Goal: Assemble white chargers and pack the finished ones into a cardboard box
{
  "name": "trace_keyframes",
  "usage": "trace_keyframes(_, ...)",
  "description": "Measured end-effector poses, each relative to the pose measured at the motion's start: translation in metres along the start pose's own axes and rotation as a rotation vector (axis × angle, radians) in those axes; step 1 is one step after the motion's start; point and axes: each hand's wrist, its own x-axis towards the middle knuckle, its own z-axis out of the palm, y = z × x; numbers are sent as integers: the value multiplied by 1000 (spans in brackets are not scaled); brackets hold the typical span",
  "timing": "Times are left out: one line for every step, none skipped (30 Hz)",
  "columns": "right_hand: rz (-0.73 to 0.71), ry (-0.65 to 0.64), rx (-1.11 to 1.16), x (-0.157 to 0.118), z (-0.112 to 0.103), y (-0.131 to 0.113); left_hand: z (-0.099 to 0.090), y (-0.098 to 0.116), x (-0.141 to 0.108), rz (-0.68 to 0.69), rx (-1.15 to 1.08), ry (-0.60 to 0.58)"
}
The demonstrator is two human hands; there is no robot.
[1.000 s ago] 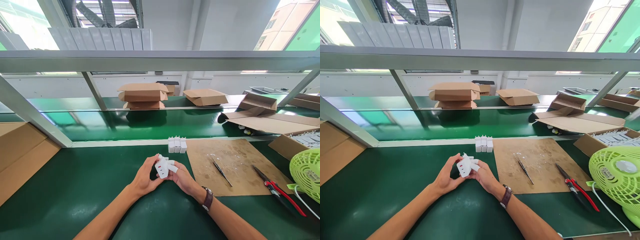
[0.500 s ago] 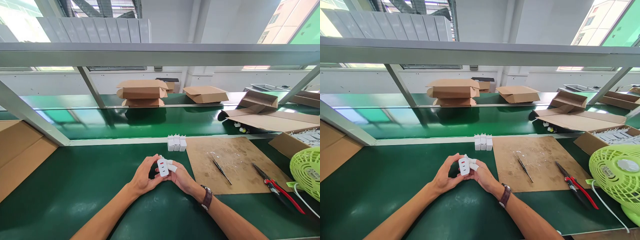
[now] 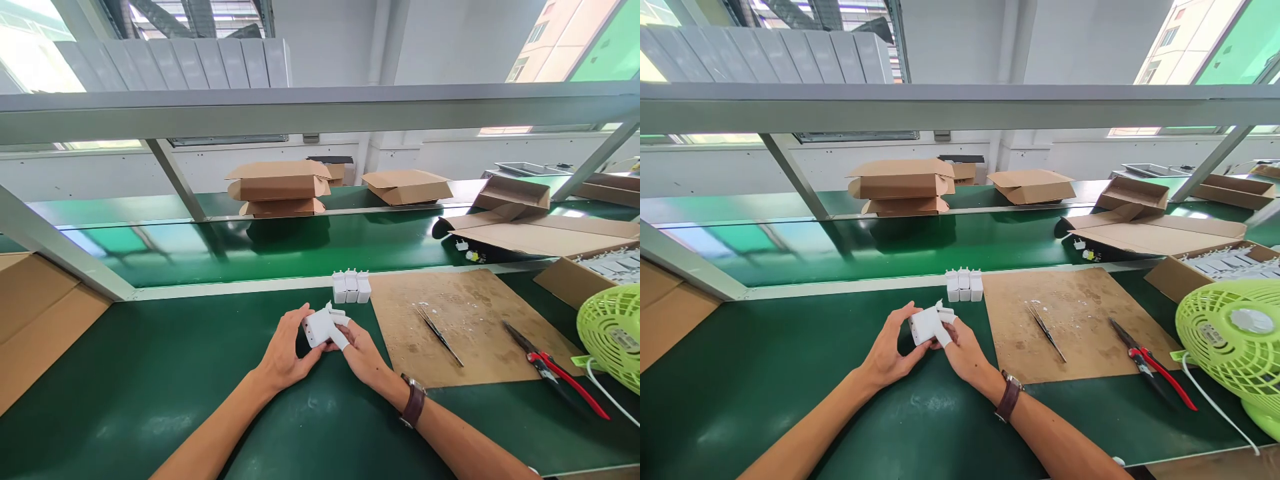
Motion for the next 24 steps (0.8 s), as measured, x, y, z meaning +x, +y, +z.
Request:
trace_keyframes(-42, 9, -48, 0, 0, 2, 1, -2, -1, -41, 22, -15)
trace_keyframes(-76, 12, -96, -1, -1, 3, 2, -5, -3, -82, 38, -31)
trace_keyframes(-101, 12, -149, -1, -1, 3, 3, -8, -4, -123, 47, -45)
trace_keyframes(-120, 13, -207, -2, -2, 4, 4, -10, -5, -162, 44, -58)
trace_keyframes(-136, 16, -266, -3, -3, 4, 5, -13, -6, -202, 29, -68)
trace_keyframes(-150, 22, -319, -3, -4, 3, 6, -14, -6, -241, 1, -75)
trace_keyframes(-164, 33, -359, -4, -5, 3, 7, -15, -7, -279, -36, -84)
trace_keyframes(-175, 40, -385, -4, -6, 2, 7, -16, -6, -316, -79, -96)
trace_keyframes(-184, 46, -399, -4, -7, 2, 7, -16, -6, -349, -119, -111)
trace_keyframes(-191, 47, -405, -4, -7, 2, 6, -15, -6, -372, -155, -126)
trace_keyframes(-198, 42, -407, -3, -8, 3, 5, -14, -5, -382, -185, -133)
trace_keyframes(-207, 32, -405, -3, -9, 3, 4, -13, -4, -377, -211, -134)
trace_keyframes(-221, 23, -398, -3, -10, 4, 2, -13, -4, -357, -238, -129)
trace_keyframes(-232, 16, -390, -2, -10, 5, 1, -12, -3, -326, -267, -118)
trace_keyframes(-238, 13, -382, -2, -10, 7, 0, -11, -2, -294, -301, -105)
trace_keyframes(-235, 12, -379, -2, -10, 8, -1, -11, -1, -268, -337, -94)
trace_keyframes(-223, 13, -383, -2, -9, 9, -2, -11, 0, -252, -366, -84)
trace_keyframes(-203, 12, -393, -1, -9, 10, -2, -11, 1, -242, -384, -77)
trace_keyframes(-180, 6, -408, 0, -8, 11, -2, -12, 2, -233, -390, -70)
trace_keyframes(-159, -8, -425, 1, -7, 11, -1, -12, 4, -222, -383, -64)
trace_keyframes(-145, -22, -440, 2, -6, 12, -1, -13, 5, -204, -368, -60)
trace_keyframes(-131, -36, -451, 5, -6, 13, 0, -13, 7, -184, -349, -58)
trace_keyframes(-116, -48, -456, 7, -6, 13, 0, -13, 8, -165, -333, -58)
trace_keyframes(-101, -52, -455, 10, -5, 14, 0, -13, 9, -150, -325, -63)
